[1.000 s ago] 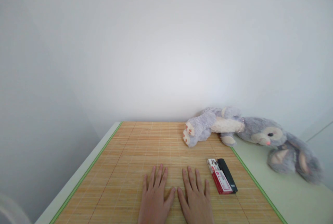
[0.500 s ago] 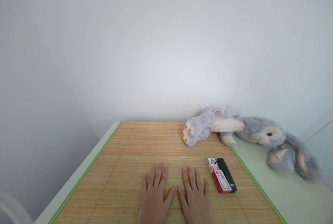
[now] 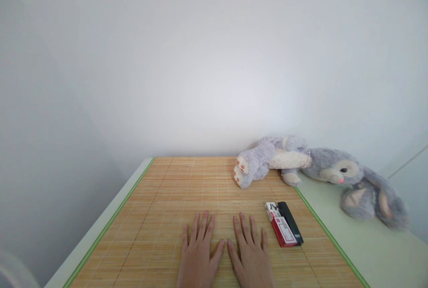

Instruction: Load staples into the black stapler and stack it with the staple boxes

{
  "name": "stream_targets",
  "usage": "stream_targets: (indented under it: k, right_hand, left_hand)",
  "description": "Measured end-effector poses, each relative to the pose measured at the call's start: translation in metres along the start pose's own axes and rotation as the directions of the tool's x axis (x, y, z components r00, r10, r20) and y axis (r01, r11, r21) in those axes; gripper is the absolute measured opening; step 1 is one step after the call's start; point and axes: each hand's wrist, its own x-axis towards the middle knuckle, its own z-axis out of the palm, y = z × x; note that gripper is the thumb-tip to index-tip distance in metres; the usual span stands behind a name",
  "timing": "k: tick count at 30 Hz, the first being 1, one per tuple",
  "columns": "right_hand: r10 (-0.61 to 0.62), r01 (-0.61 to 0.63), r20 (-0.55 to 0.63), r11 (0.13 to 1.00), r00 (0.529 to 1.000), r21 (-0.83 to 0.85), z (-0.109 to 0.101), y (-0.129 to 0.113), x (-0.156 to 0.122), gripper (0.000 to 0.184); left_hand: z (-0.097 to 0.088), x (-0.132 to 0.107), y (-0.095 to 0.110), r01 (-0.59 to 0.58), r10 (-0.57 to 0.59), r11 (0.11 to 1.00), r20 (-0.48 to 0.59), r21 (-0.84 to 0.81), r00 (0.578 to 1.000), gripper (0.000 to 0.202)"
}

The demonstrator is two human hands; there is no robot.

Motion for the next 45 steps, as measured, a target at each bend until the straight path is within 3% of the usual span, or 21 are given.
stream_targets:
  k: [21, 45]
  right_hand:
    - [0.005, -0.005, 0.018, 1.000, 1.000, 0.008, -0.0023, -0.0011, 0.0005, 0.066]
    - [-0.013, 0.015, -0.032, 0.997, 0.999, 0.076, 0.0007, 0.0015, 0.0012, 0.064]
  left_hand:
    - [0.0010, -0.0009, -0.0005, 0.004, -0.004, 1.000, 0.003, -0.006, 1.000, 0.067]
    - [-0.0063, -0.0001, 0.0009, 0.020, -0.018, 0.992, 0.015, -0.127, 1.000, 0.066]
